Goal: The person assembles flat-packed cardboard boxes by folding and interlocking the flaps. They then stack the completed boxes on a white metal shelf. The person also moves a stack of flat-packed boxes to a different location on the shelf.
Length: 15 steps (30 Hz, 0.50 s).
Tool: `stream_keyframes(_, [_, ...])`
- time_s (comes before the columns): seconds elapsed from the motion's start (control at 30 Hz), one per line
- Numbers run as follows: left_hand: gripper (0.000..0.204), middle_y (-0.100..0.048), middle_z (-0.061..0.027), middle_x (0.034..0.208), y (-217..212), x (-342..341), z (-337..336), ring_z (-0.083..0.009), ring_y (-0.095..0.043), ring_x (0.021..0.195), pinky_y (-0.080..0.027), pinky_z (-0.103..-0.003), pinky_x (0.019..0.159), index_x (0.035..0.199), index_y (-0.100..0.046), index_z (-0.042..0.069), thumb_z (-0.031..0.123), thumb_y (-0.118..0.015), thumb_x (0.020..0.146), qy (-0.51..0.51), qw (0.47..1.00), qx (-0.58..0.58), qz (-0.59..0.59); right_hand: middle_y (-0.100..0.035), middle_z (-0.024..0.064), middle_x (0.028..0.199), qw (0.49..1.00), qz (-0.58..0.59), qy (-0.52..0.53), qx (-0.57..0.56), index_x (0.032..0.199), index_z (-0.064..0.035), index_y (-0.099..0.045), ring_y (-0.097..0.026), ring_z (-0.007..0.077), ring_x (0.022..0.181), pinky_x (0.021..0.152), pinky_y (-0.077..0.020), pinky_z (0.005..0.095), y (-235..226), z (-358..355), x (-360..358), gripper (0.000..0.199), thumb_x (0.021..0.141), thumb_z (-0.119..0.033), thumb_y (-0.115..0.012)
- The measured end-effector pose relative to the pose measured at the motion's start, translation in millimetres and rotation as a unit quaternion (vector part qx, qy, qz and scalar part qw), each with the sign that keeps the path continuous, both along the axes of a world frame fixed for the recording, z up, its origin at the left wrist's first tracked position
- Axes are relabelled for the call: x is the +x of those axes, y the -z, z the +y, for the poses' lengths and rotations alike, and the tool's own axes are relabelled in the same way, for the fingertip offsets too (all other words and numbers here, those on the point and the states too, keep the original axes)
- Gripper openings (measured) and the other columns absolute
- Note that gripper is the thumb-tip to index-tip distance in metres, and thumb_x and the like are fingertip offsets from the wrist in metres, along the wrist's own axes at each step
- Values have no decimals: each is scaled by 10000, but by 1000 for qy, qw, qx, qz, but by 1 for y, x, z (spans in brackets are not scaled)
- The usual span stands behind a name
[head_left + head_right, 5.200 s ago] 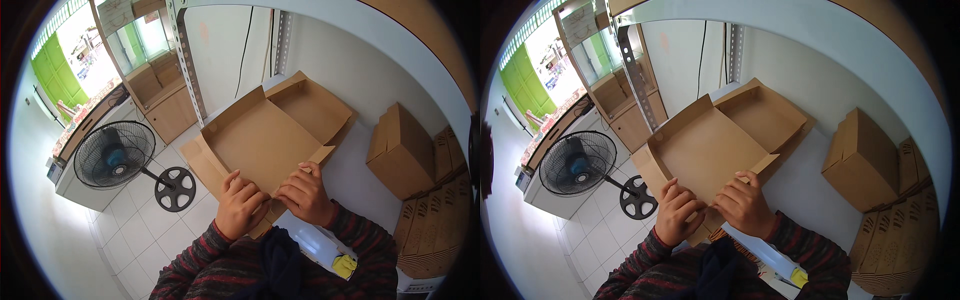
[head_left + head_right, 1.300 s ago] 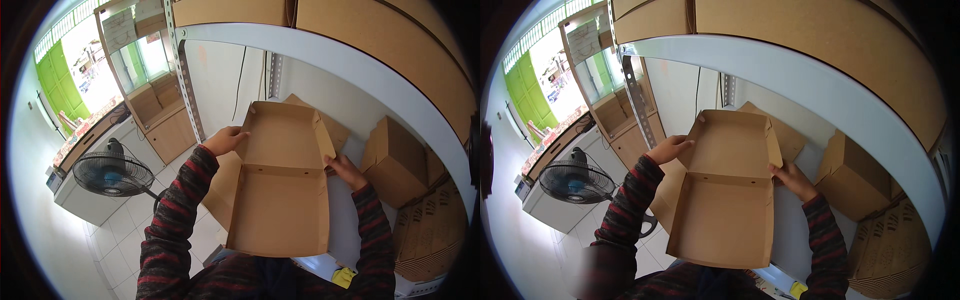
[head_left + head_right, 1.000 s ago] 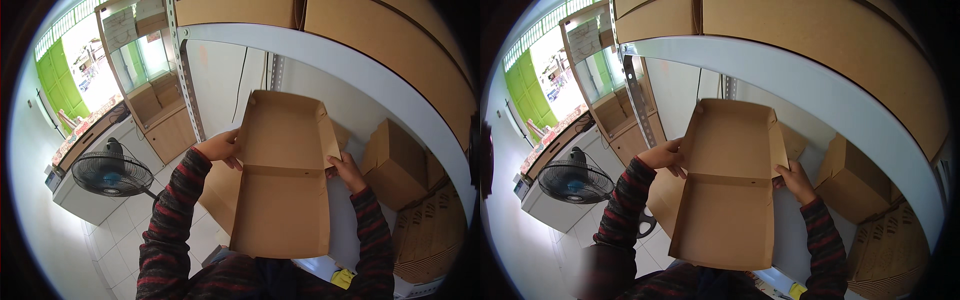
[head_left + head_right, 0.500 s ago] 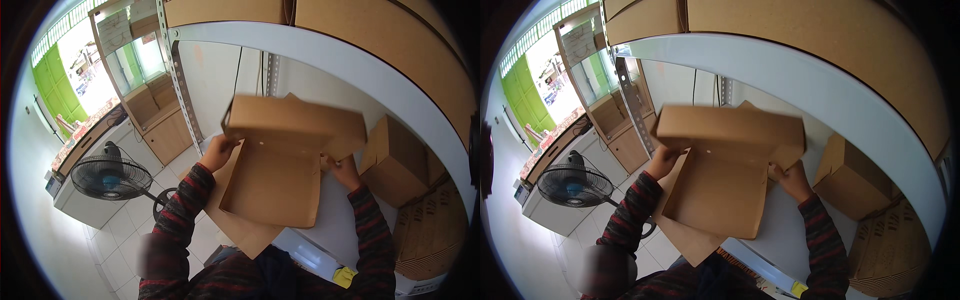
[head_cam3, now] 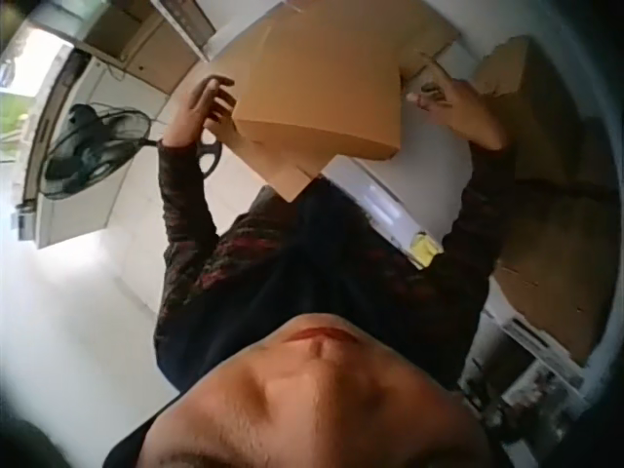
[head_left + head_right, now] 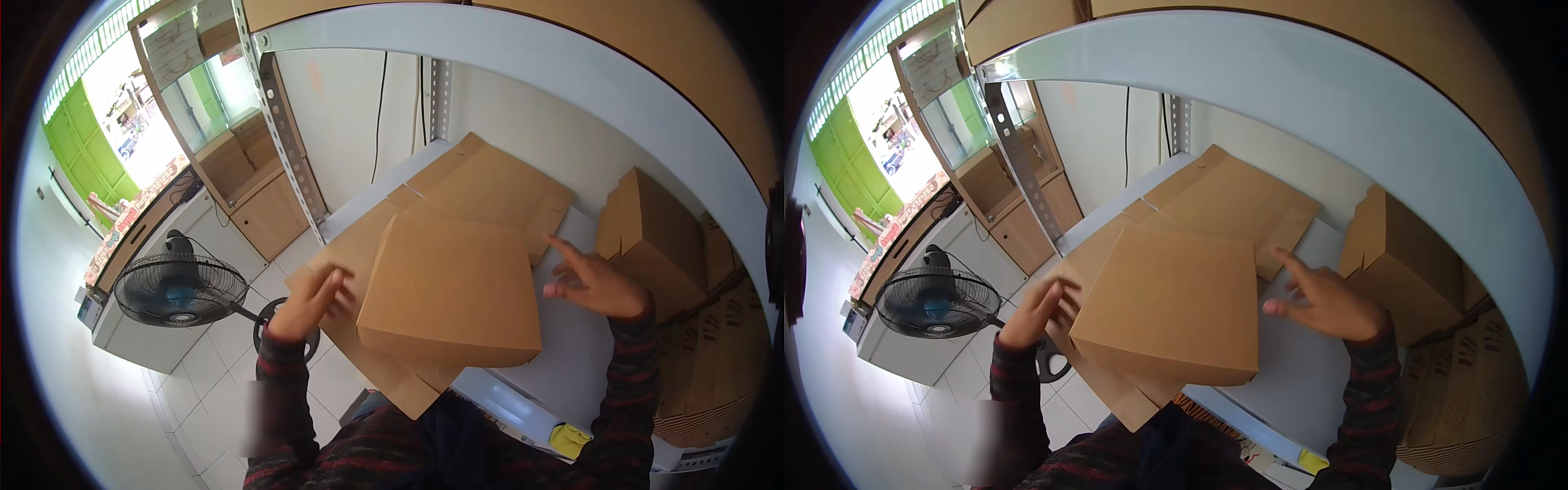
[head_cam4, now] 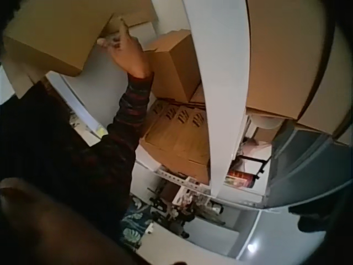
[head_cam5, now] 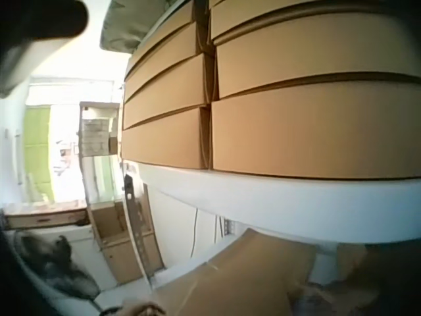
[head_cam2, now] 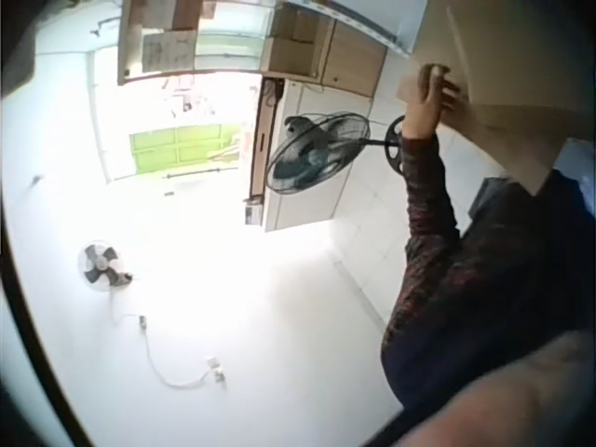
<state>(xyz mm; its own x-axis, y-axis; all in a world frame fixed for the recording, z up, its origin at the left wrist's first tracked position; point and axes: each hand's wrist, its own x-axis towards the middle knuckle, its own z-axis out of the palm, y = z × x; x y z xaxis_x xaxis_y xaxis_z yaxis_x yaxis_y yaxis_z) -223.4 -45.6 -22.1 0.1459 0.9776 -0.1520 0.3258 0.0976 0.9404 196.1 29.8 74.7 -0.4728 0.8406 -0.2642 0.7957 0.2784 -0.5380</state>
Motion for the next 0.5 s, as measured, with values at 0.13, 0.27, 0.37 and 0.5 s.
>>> stream_keyframes(0.13, [484, -581, -114, 1108, -5, 24, -42, -159, -639, 865, -515, -263, 720, 1336, -373, 17, 357, -417, 995, 78, 995, 19, -52, -501, 326, 1229, 988, -22, -150, 27, 1482, -67, -124, -576, 476, 1011, 890, -485, 438, -14, -29, -20, 1173, 644, -548, -788])
stream_keyframes(0.27, [512, -460, -141, 1273, 11, 42, -42, -190, -610, 978, -526, -287, 751, 1364, -327, -6, 314, -454, 985, 51, 986, 93, -128, -362, 342, 1362, 971, -48, -174, 160, 1492, -104, -99, -568, 495, 1001, 881, -492, 451, -1, -48, -37, 1223, 590, -479, -834])
stream_keyframes(0.37, [540, -411, -126, 1330, 11, 52, -35, -205, -586, 1049, -535, -322, 803, 1386, -291, -13, 186, -538, 948, -35, 971, 9, -234, -322, 327, 1401, 968, -46, -154, 194, 1480, -110, -166, -562, 492, 1010, 867, -500, 452, 2, -45, -46, 1122, 613, -351, -835])
stream_keyframes(0.5, [623, -387, -125, 1362, 5, 75, -24, -222, -576, 1075, -524, -335, 853, 1418, -257, -1, 58, -594, 897, -92, 960, 70, -256, -359, 297, 1394, 961, 3, -136, 239, 1415, -81, -325, -569, 458, 1035, 845, -515, 436, 13, -37, -55, 882, 675, -197, -791])
